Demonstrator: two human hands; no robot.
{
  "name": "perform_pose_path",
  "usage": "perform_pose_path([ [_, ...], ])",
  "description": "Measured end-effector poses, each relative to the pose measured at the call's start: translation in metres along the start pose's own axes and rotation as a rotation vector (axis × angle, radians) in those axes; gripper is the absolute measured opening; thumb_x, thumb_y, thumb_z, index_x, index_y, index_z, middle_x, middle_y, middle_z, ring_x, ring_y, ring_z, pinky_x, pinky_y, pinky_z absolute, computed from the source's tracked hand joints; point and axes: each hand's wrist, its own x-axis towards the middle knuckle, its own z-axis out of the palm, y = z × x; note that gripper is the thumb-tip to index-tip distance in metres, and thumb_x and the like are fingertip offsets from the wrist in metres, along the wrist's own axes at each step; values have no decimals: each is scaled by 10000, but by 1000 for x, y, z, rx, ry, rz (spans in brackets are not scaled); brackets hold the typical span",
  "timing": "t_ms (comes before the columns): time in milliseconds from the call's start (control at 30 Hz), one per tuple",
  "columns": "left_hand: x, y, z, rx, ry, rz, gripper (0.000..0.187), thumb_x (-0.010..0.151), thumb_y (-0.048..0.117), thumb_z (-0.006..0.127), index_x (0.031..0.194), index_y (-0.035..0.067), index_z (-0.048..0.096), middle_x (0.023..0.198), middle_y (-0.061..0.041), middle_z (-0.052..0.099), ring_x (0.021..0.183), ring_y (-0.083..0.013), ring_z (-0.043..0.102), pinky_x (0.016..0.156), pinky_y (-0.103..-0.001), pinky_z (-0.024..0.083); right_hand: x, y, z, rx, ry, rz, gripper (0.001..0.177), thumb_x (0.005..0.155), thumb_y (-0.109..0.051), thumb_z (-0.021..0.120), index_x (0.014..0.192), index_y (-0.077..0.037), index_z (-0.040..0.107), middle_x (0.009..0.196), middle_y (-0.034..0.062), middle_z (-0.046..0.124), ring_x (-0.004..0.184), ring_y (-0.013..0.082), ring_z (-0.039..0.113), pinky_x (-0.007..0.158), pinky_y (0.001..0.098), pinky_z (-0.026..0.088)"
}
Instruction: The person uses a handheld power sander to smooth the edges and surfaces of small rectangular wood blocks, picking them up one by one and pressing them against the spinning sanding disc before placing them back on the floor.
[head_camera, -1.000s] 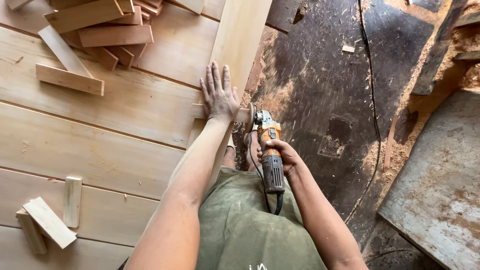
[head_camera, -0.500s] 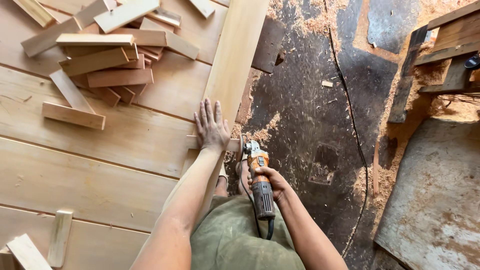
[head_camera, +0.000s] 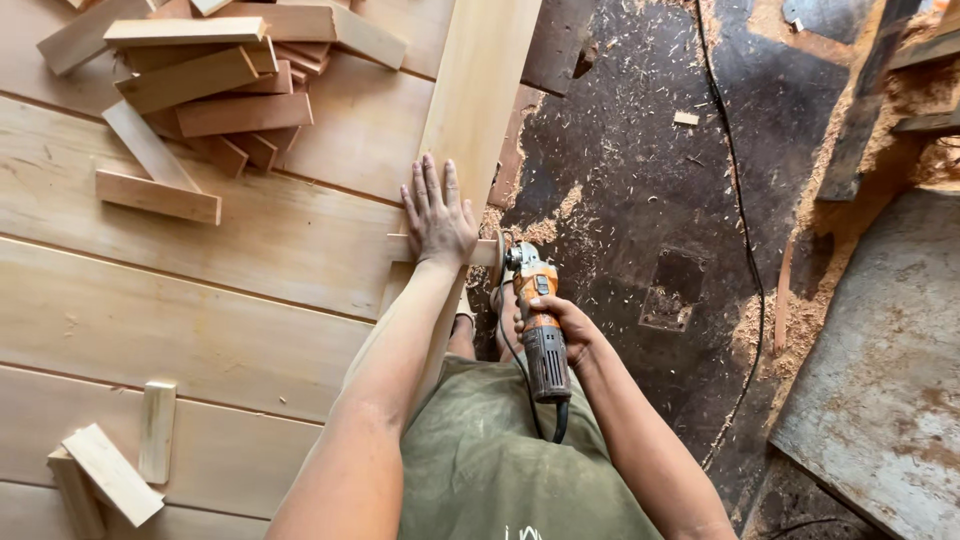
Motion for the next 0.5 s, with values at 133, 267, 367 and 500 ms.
perform_pose_path([
  [133,-3,1,-2,-5,1,-5,726,995,370,468,1641,98,279,1711,-204,115,1586,-369,104,1264,-585,81,-2,4,3,11,-15,31,332,839,-165,685,1124,-5,625,899,194,716,731,292,731,678,412,661],
  [267,-3,1,-2,1,4,1,719,995,365,471,1636,98,286,1707,-213,117,1584,-371,105,1259,-593,82,-5,5,6,21,-13,28,328,837,-160,684,1121,-7,627,893,196,715,731,288,733,670,415,657],
  [367,0,1,-1,6,8,4,720,992,362,474,1636,95,291,1706,-214,118,1583,-372,106,1259,-594,83,-6,1,7,2,13,7,322,839,-162,688,1114,-8,624,886,208,713,715,288,729,654,408,656],
  [500,-1,0,1,11,4,1,724,989,365,481,1634,94,295,1706,-214,122,1584,-370,108,1256,-597,87,-3,-2,9,-20,-10,-11,346,834,-149,690,1141,-2,628,905,176,717,729,279,736,641,404,655],
])
